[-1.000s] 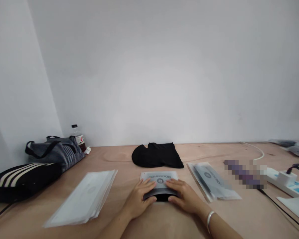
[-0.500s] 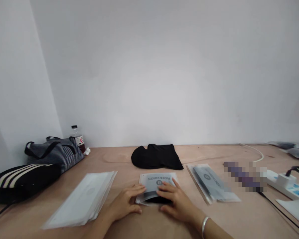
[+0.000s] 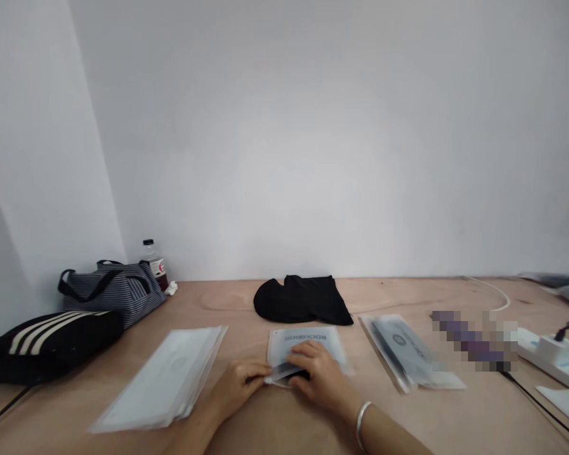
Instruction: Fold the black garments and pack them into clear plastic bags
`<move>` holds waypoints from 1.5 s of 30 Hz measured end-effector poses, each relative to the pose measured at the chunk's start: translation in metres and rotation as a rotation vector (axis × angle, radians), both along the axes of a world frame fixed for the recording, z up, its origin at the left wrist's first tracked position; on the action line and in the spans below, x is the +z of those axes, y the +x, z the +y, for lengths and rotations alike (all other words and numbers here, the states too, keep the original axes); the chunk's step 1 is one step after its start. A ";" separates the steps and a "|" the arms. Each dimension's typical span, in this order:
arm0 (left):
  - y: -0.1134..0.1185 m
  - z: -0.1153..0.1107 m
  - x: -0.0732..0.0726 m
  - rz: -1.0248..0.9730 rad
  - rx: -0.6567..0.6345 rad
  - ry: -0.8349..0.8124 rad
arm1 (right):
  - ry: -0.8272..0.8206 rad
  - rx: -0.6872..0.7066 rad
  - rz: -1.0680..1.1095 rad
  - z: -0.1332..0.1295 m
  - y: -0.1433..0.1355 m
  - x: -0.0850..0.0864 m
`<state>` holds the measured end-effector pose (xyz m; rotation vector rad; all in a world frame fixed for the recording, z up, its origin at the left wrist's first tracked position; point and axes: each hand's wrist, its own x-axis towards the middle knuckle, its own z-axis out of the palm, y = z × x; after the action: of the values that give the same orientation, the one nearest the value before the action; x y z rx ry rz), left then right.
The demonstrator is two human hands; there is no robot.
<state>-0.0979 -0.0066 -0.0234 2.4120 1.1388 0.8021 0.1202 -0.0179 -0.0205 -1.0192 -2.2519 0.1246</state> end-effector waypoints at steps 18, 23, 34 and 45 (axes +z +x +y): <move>0.004 0.002 -0.005 -0.018 -0.014 0.008 | 0.490 -0.013 -0.338 0.004 -0.010 -0.020; 0.009 -0.001 0.000 -0.051 -0.027 -0.003 | 0.542 -0.058 -0.302 -0.004 0.039 -0.026; 0.010 -0.009 0.015 0.014 -0.031 -0.035 | 0.340 -0.190 -0.306 -0.031 0.106 -0.014; 0.058 0.005 0.025 0.303 -0.024 0.004 | -0.078 -0.145 -0.276 -0.005 0.062 0.012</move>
<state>-0.0394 -0.0020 0.0021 2.6077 1.2115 0.4399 0.1821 -0.0225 -0.0085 -1.3057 -2.4238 0.0084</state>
